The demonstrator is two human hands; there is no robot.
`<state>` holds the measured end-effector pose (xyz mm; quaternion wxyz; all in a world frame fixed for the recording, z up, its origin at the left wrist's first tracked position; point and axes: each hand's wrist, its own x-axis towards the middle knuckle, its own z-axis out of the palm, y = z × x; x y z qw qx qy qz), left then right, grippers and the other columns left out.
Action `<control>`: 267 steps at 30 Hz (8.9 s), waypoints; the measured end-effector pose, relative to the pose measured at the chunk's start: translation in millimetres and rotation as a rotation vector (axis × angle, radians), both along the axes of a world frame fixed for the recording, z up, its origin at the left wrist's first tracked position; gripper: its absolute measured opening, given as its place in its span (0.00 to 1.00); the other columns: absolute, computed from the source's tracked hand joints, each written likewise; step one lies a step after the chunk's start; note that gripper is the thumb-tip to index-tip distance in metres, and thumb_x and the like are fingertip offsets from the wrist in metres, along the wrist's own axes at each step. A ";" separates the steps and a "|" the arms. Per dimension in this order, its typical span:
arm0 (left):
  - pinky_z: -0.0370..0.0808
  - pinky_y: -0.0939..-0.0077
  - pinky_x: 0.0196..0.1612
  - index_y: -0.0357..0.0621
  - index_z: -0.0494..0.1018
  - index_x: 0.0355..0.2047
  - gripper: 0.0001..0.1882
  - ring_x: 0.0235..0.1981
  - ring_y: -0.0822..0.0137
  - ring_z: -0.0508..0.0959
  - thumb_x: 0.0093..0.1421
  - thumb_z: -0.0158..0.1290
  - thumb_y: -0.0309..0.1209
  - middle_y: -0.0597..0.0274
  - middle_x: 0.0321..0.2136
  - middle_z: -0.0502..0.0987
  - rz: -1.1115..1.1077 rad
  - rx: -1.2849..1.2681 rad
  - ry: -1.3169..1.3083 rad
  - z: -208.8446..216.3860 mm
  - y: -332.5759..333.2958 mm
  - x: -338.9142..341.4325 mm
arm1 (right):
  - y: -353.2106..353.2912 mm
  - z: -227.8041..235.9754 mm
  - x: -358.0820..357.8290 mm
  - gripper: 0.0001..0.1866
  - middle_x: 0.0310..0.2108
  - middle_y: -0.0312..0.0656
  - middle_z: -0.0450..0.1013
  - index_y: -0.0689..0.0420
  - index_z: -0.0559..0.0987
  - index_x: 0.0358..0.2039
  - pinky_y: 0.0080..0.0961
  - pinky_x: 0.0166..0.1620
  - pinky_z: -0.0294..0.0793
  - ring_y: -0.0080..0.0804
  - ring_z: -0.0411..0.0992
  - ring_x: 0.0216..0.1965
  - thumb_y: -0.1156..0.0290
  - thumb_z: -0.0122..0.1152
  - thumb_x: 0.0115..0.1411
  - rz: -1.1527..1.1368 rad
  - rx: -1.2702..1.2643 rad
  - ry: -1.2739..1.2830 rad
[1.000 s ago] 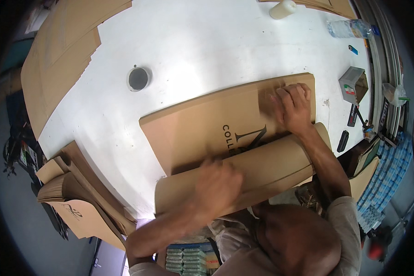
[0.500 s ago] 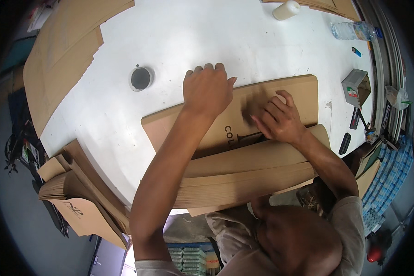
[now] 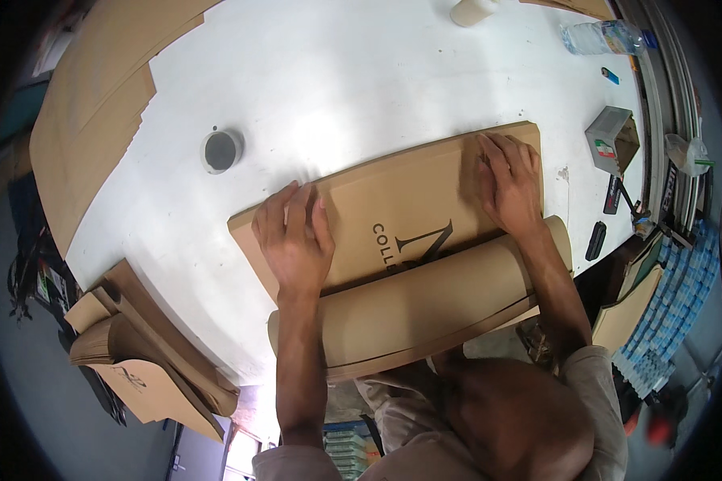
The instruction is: The person stacks a large pile of flat cardboard sheets on a white table. They repeatedly lift, align, and press the sheets to form a neat stack, using their bare foot to hold the pile in place during the process.
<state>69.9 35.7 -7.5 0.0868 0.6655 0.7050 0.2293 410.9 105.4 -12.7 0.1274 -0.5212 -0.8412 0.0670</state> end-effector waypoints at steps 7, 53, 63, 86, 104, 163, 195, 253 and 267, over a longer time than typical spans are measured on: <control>0.73 0.50 0.67 0.39 0.81 0.55 0.18 0.58 0.46 0.80 0.67 0.64 0.30 0.48 0.56 0.81 -0.029 -0.108 -0.035 -15.2 -13.7 0.9 | 7.9 -4.7 13.7 0.24 0.66 0.43 0.75 0.57 0.79 0.63 0.54 0.76 0.58 0.45 0.70 0.70 0.72 0.67 0.67 -0.039 -0.106 -0.082; 0.76 0.51 0.48 0.40 0.79 0.34 0.16 0.42 0.48 0.80 0.56 0.74 0.34 0.52 0.38 0.81 -0.131 -0.108 -0.112 -5.7 -10.8 -34.0 | 41.6 38.7 27.1 0.15 0.45 0.50 0.78 0.58 0.84 0.47 0.46 0.51 0.77 0.54 0.76 0.47 0.70 0.75 0.61 0.102 -0.294 -0.040; 0.77 0.55 0.40 0.42 0.76 0.34 0.23 0.37 0.49 0.80 0.56 0.74 0.47 0.55 0.35 0.80 -0.040 -0.175 0.030 -9.9 -13.3 -34.6 | 33.8 23.1 26.1 0.14 0.44 0.51 0.79 0.60 0.85 0.44 0.48 0.51 0.78 0.56 0.78 0.47 0.67 0.74 0.62 0.033 -0.323 0.026; 0.68 0.59 0.40 0.46 0.79 0.37 0.18 0.33 0.54 0.75 0.65 0.66 0.47 0.62 0.27 0.76 -0.088 -0.210 0.034 -8.9 -8.8 -70.5 | 46.9 9.2 32.9 0.08 0.37 0.49 0.77 0.59 0.82 0.39 0.47 0.51 0.74 0.55 0.74 0.43 0.69 0.71 0.66 0.116 -0.236 0.048; 0.75 0.58 0.51 0.39 0.75 0.35 0.15 0.49 0.46 0.79 0.59 0.71 0.32 0.49 0.47 0.82 -0.222 -0.126 -0.086 -1.8 -5.7 -36.7 | 32.9 11.0 39.4 0.21 0.46 0.51 0.78 0.58 0.84 0.56 0.47 0.53 0.76 0.54 0.75 0.51 0.74 0.72 0.61 0.060 -0.357 0.067; 0.73 0.42 0.65 0.40 0.75 0.37 0.19 0.55 0.45 0.80 0.60 0.71 0.38 0.50 0.50 0.82 -0.162 -0.068 -0.011 -6.0 -14.1 -36.5 | 40.7 22.7 25.8 0.23 0.47 0.49 0.78 0.60 0.84 0.55 0.45 0.51 0.79 0.54 0.77 0.49 0.76 0.75 0.57 0.114 -0.280 -0.003; 0.67 0.55 0.50 0.49 0.80 0.41 0.26 0.41 0.52 0.77 0.54 0.73 0.54 0.61 0.37 0.80 -0.033 -0.146 0.089 -1.5 -31.8 -45.5 | 29.8 20.0 49.9 0.17 0.45 0.48 0.78 0.58 0.83 0.44 0.46 0.49 0.78 0.54 0.76 0.46 0.78 0.77 0.54 0.041 -0.366 0.176; 0.72 0.58 0.54 0.38 0.80 0.43 0.22 0.47 0.55 0.81 0.63 0.65 0.47 0.52 0.41 0.83 -0.255 -0.247 -0.036 -20.9 6.1 19.6 | 73.2 -5.3 -172.3 0.12 0.40 0.44 0.79 0.60 0.82 0.43 0.43 0.53 0.76 0.48 0.77 0.45 0.75 0.69 0.58 0.733 -0.257 0.309; 0.68 0.49 0.66 0.39 0.86 0.44 0.19 0.55 0.50 0.82 0.50 0.64 0.29 0.48 0.45 0.86 -0.242 -0.294 -0.128 -30.9 -8.2 29.4 | 57.2 -44.7 -331.9 0.23 0.58 0.51 0.81 0.68 0.82 0.56 0.48 0.77 0.60 0.44 0.76 0.62 0.70 0.57 0.63 0.673 0.241 -0.043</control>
